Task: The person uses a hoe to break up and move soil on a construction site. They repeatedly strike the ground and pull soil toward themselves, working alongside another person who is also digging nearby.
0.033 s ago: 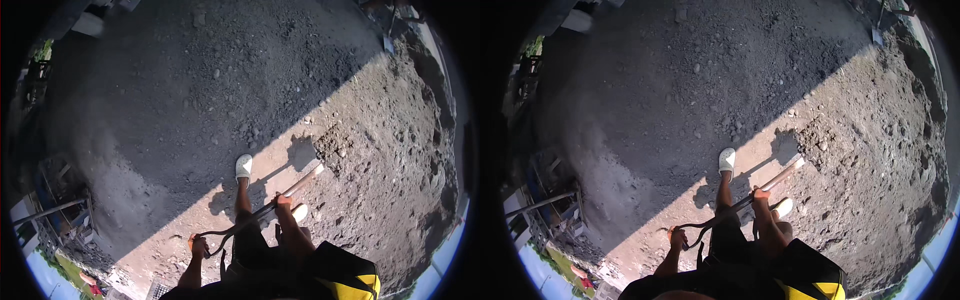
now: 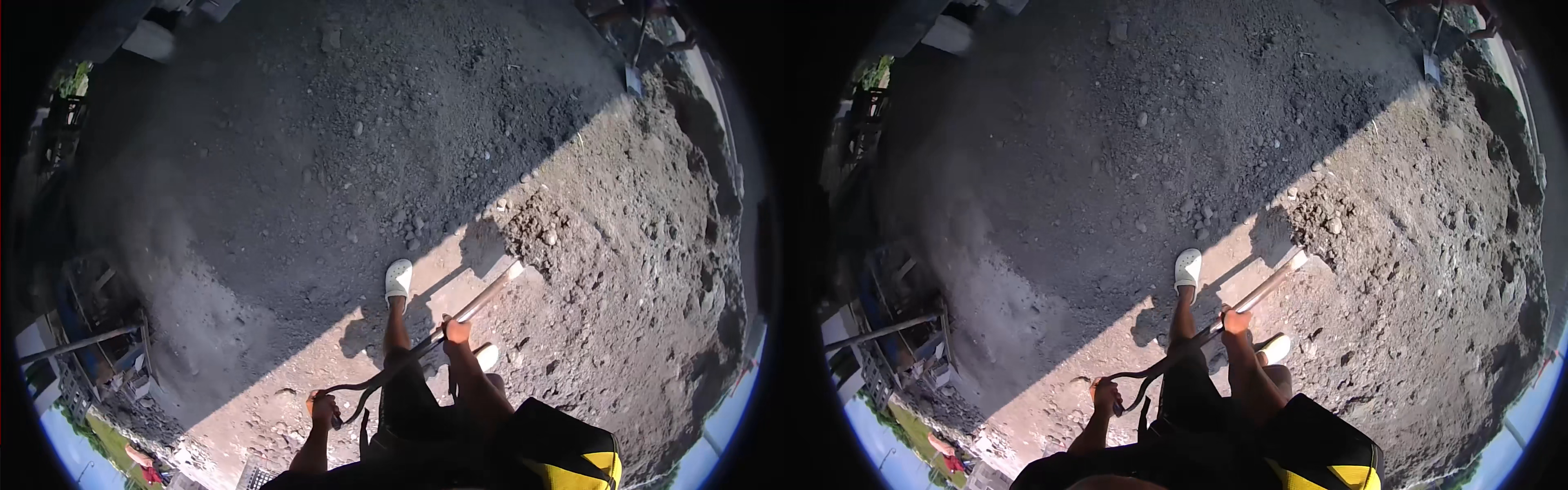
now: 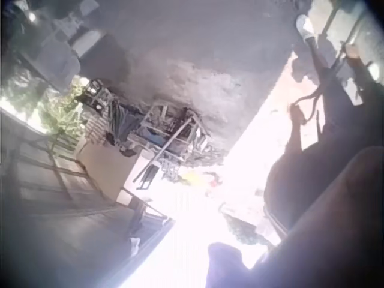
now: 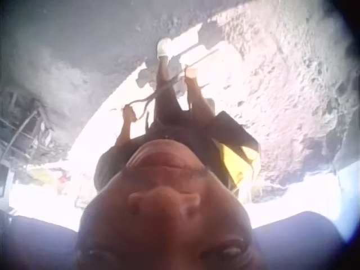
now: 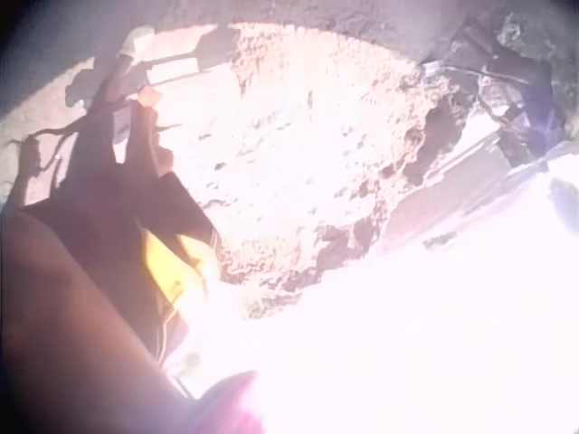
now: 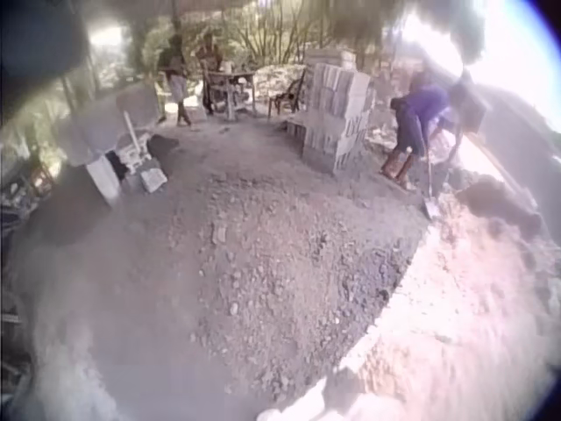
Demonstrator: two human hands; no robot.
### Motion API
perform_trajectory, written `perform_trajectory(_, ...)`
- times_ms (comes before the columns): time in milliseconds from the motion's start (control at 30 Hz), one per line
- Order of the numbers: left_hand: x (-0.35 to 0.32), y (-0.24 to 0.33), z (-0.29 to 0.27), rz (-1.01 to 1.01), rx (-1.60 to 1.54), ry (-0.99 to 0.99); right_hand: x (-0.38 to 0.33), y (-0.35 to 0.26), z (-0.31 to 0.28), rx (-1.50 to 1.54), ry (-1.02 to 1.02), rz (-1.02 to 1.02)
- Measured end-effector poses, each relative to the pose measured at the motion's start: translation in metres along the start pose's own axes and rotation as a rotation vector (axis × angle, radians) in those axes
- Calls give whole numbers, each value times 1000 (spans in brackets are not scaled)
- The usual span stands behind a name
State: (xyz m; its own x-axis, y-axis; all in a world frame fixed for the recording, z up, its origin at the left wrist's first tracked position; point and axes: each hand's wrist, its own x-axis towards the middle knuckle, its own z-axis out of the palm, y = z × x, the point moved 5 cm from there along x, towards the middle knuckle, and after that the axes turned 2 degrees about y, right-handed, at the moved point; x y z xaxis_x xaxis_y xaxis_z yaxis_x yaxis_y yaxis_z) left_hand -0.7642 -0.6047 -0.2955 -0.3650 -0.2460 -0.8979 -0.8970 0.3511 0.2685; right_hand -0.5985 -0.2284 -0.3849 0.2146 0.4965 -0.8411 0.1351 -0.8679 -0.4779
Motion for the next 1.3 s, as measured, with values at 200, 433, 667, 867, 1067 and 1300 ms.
perform_trajectory(200, -23, 1, -14, -405, 188, -317, -109, -127, 138, -345, -340, -306)
perform_trajectory(433, -90, 128, 1, 221, -12, -61, -14, -73, 84, 107, -55, -82)
perform_trajectory(667, -181, 309, 85, 1016, 666, 162, 6, 12, 172, 915, -226, 654)
perform_trajectory(867, -122, 179, 375, 1102, 1133, -156, 213, 86, -27, 1393, 107, 605)
perform_trajectory(1067, -145, -24, 543, 1022, 1266, -573, 357, 147, -291, 1271, 138, 268)
perform_trajectory(1300, -55, -63, 423, 906, 1146, -457, 308, 230, -295, 1131, 331, 318)
